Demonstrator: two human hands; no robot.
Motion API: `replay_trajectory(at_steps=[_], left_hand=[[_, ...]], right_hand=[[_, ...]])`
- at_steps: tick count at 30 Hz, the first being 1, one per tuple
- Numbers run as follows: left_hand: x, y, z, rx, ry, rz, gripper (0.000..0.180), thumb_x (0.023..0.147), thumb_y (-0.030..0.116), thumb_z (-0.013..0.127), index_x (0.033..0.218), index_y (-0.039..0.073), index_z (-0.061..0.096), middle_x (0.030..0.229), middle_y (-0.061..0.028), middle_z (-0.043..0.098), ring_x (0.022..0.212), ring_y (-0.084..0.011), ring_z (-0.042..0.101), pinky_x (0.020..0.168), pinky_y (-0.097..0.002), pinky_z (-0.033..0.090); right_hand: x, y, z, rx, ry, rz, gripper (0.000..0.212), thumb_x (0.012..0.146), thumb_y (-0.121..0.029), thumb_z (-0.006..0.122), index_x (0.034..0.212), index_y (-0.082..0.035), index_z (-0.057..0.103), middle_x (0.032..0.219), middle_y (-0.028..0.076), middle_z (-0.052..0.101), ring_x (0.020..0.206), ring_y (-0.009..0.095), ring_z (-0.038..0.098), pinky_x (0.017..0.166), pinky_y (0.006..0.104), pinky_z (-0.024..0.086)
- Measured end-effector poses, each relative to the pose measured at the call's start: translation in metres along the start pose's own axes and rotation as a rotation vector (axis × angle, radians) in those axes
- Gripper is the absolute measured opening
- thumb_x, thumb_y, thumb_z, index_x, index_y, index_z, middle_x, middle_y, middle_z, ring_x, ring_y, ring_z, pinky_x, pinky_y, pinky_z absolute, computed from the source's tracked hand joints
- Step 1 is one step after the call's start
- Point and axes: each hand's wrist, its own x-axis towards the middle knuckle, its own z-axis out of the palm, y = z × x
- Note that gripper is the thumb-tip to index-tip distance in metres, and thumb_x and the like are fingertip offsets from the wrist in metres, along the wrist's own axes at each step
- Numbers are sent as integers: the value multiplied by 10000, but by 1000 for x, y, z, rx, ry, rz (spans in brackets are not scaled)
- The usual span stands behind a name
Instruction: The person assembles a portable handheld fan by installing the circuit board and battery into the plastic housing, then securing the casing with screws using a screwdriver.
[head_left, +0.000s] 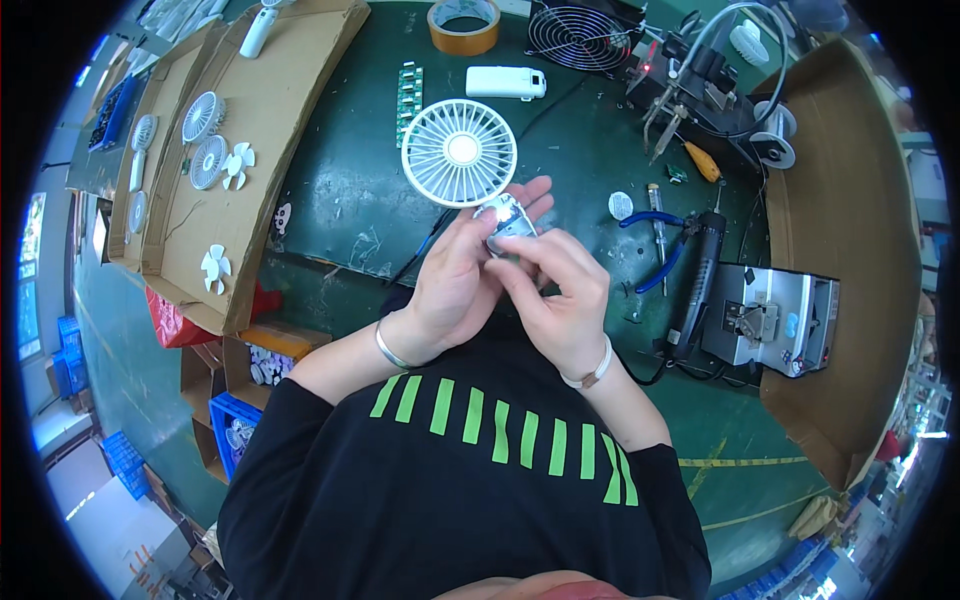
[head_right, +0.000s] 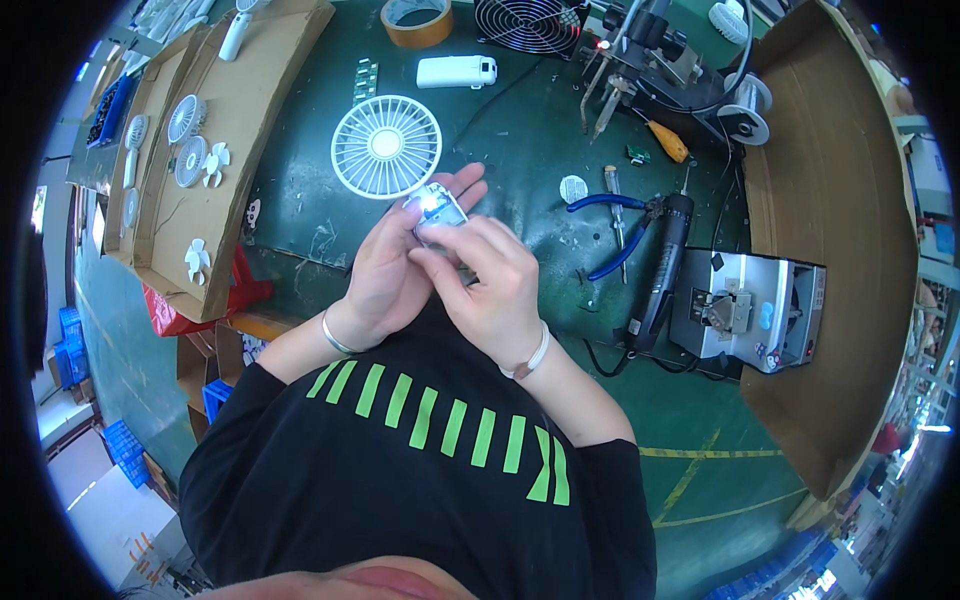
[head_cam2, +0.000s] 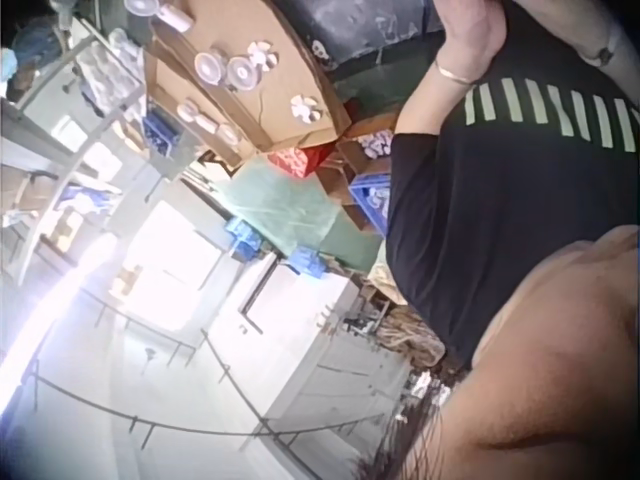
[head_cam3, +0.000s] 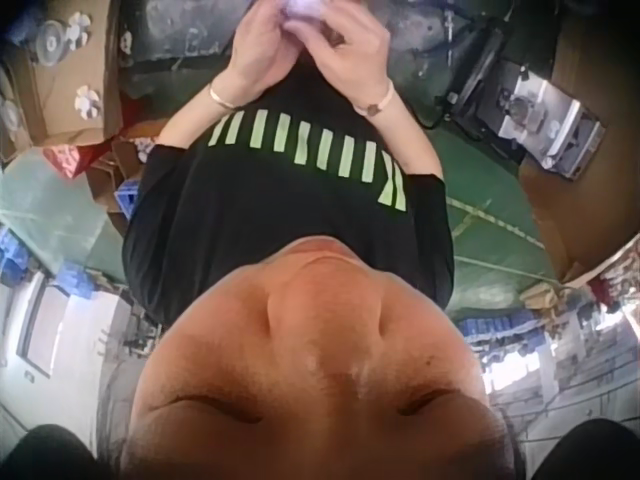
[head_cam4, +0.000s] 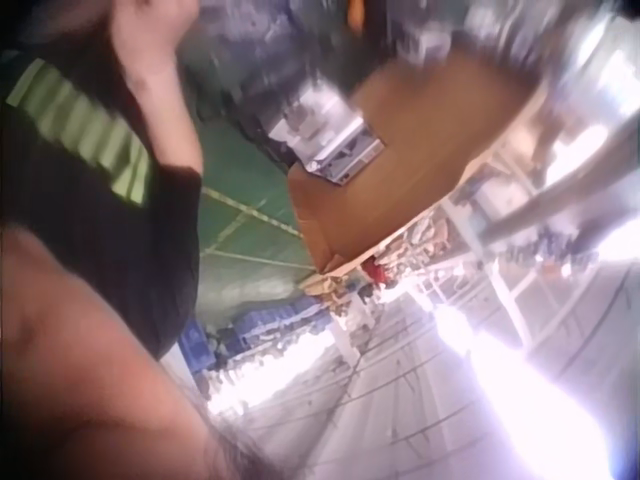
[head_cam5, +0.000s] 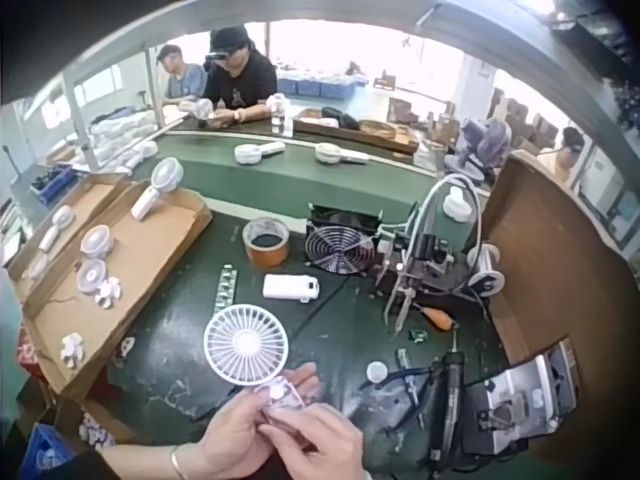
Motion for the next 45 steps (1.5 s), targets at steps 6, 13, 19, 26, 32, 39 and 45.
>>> replay_trajectory(at_steps=[6, 13, 19, 26, 32, 39, 45], left_hand=[[1, 0, -2, 32, -19, 15, 388, 1014, 197, 350, 1350, 7, 385, 1475, -221, 350, 1384, -327, 337, 1134, -441, 301], [5, 2, -11, 80, -42, 56, 385, 1009, 208, 369, 1326, -5, 420, 1449, -230, 385, 1366, -330, 364, 1126, -445, 307], [7, 9, -26, 288, -11, 193, 389, 992, 140, 357, 1335, -37, 404, 1399, -229, 437, 1259, -299, 476, 1089, -424, 355], [9, 47, -58, 509, 75, 487, 357, 991, 127, 418, 1295, -52, 470, 1199, -161, 598, 1084, -196, 597, 921, -317, 494], [0, 69, -72, 348, 223, 483, 356, 987, 229, 439, 1219, -40, 458, 1132, -269, 613, 950, -294, 666, 807, -371, 561], [-1, 78, -76, 164, 76, 361, 385, 967, 251, 474, 1207, -50, 467, 1066, -268, 642, 761, -204, 669, 688, -303, 574], [9, 80, -78, -103, -83, 221, 524, 962, 243, 518, 1389, -27, 380, 1424, -244, 418, 934, -172, 622, 835, -331, 539]], right_hand=[[4, -3, 4, -164, 17, 19, 120, 723, -6, 738, 819, -35, 671, 648, 79, 546, 556, 237, 519, 506, 336, 410], [5, 6, 14, -327, 54, -105, 185, 737, -13, 734, 830, -33, 575, 641, 62, 510, 540, 226, 501, 495, 335, 398], [21, 6, 36, -75, 95, 356, 405, 707, -111, 800, 961, -40, 494, 636, 6, 478, 535, 107, 458, 493, 267, 393], [65, 25, 64, 244, -159, 222, 331, 750, -62, 777, 990, -25, 551, 772, -17, 558, 660, 43, 491, 591, 192, 410], [131, 60, 79, -722, -70, 93, 556, 921, -436, 580, 1301, -45, 474, 983, 226, 628, 837, 393, 648, 721, 478, 518], [159, 60, 75, -1006, -344, 326, 570, 920, -605, 449, 1215, -132, 567, 963, 238, 659, 914, 376, 667, 727, 457, 541], [128, 56, 73, -1138, -229, 154, 282, 867, -357, 650, 1057, -148, 636, 992, 184, 576, 900, 344, 618, 746, 443, 499]])
